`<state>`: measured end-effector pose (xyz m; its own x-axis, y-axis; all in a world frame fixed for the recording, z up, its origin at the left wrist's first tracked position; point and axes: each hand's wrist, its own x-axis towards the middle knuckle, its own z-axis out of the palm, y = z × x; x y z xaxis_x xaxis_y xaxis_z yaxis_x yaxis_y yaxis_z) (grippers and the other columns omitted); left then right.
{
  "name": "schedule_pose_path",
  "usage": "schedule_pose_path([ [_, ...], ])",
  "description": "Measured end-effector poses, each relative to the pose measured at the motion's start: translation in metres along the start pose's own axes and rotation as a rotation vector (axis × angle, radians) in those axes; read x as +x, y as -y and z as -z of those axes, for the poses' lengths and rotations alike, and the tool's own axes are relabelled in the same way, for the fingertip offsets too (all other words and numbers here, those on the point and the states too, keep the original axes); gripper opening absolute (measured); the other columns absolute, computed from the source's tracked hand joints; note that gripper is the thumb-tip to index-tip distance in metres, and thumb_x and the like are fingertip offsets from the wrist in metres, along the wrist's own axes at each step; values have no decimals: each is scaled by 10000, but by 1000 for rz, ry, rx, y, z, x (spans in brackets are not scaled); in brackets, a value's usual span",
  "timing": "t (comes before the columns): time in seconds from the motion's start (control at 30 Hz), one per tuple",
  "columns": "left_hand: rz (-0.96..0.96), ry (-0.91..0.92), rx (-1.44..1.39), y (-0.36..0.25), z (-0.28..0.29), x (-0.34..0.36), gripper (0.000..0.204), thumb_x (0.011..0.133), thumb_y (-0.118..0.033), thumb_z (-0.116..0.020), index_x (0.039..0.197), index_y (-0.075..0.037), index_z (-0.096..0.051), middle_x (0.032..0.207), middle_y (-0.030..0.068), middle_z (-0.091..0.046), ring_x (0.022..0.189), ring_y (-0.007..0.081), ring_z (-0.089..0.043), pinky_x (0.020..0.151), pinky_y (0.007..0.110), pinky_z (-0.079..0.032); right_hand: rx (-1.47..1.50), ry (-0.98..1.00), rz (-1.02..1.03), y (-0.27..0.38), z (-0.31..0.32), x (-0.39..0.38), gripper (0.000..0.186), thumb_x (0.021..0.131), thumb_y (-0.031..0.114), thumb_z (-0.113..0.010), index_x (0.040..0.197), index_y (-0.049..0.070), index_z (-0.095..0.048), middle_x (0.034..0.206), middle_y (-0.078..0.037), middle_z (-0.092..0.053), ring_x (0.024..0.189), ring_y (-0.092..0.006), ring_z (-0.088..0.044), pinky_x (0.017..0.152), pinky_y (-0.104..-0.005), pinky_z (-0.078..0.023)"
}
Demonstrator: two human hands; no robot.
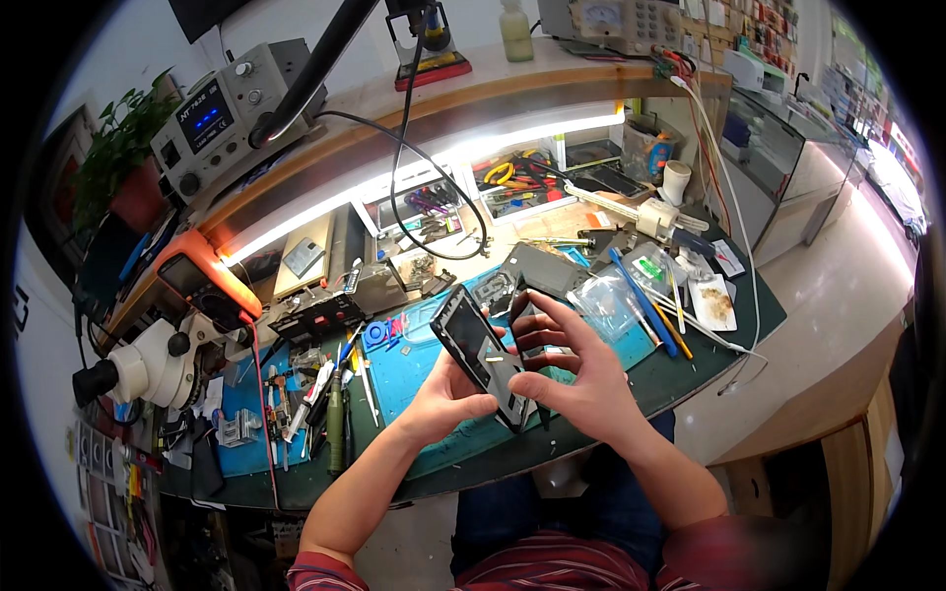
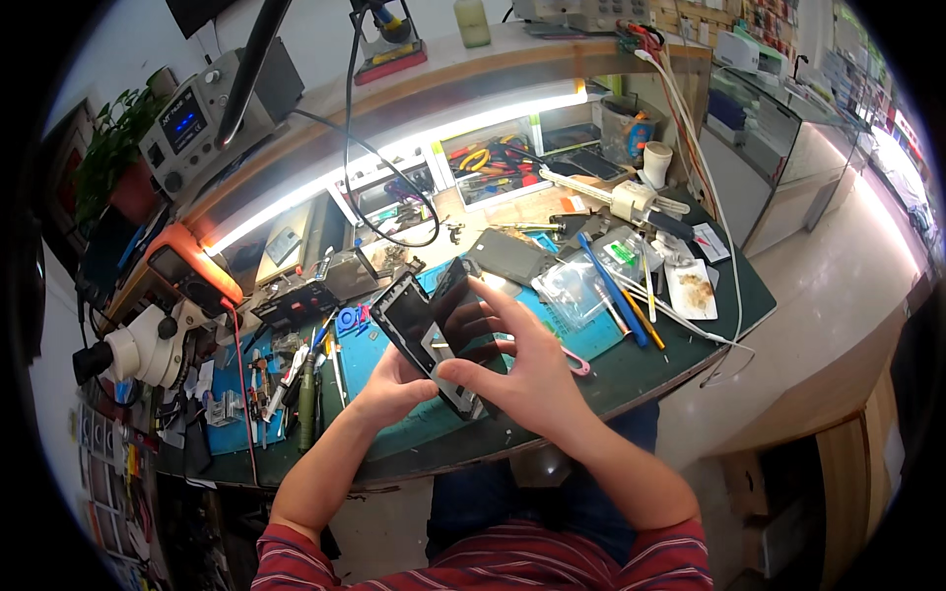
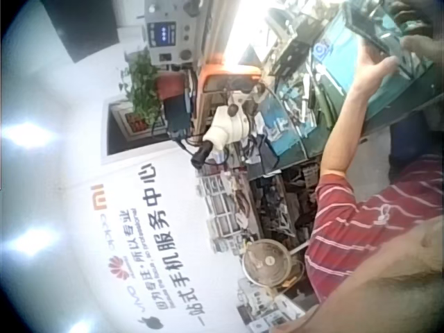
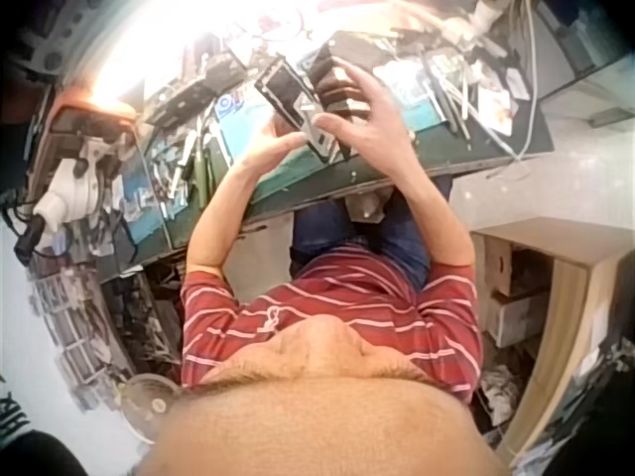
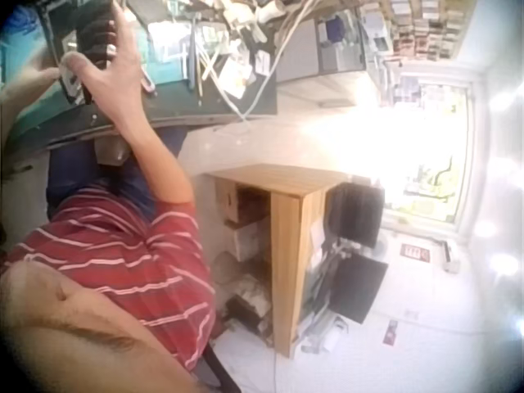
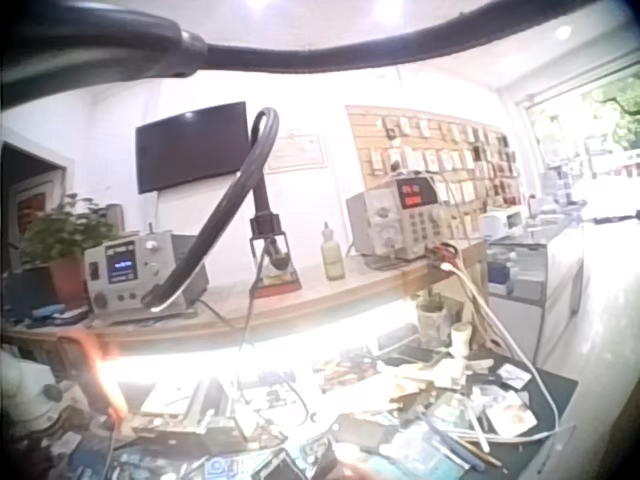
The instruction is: The person applies adhesive tape to the back of a smartphone frame, uses a heat gun to warm the edges, and then attaches the back cover. They wipe the cover with a cloth and reattach internal components including the battery and ribbon cables.
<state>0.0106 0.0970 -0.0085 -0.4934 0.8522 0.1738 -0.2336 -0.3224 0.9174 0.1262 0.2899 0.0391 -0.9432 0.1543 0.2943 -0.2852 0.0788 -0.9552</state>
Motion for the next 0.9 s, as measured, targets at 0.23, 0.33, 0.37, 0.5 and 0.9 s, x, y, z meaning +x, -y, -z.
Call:
schedule_pose_path([
  [0.23, -21, 67, 88, -6, -16, 2, 1033, 864, -249, -820, 1610, -55, -132, 1621, 146, -295, 1485, 285, -354, 1202, 465, -328, -125, -29, 68, -7, -5, 2, 828, 793, 355, -873, 1474, 75, -496, 1199, -144, -660, 1120, -241, -664, 923, -372, -537],
  [0.33, -26, 5, 114, -3, -18, -1, 1032, 877, -340, -799, 1611, -43, -136, 1616, 152, -304, 1481, 288, -361, 1202, 466, -327, -193, -49, 104, -6, -6, 4, 815, 803, 391, -859, 1465, 73, -507, 1184, -160, -675, 1089, -249, -680, 929, -378, -539],
  [0.37, -8, -13, 101, -7, -21, -2, 1035, 875, -374, -794, 1609, -42, -145, 1613, 155, -311, 1479, 293, -364, 1203, 466, -326, -215, -59, 121, -5, -7, 7, 811, 806, 400, -854, 1463, 72, -509, 1181, -164, -680, 1078, -252, -686, 929, -381, -540],
  [0.5, -30, -61, 104, -21, -25, -5, 1041, 867, -488, -767, 1601, -35, -185, 1598, 174, -339, 1467, 328, -382, 1204, 478, -325, -184, 29, 82, 12, -15, 13, 802, 822, 290, -868, 1488, 58, -486, 1247, -122, -663, 1118, -199, -660, 973, -365, -522],
  [0.9, -215, -166, 246, -43, 5, -74, 1224, 858, -107, -808, 1611, -335, 130, 1636, 196, -243, 1483, 367, -344, 1186, 571, -329, -230, 185, 152, 4, -79, 27, 792, 794, 388, -843, 1444, 67, -523, 1191, -187, -659, 1052, -325, -678, 901, -404, -542],
])
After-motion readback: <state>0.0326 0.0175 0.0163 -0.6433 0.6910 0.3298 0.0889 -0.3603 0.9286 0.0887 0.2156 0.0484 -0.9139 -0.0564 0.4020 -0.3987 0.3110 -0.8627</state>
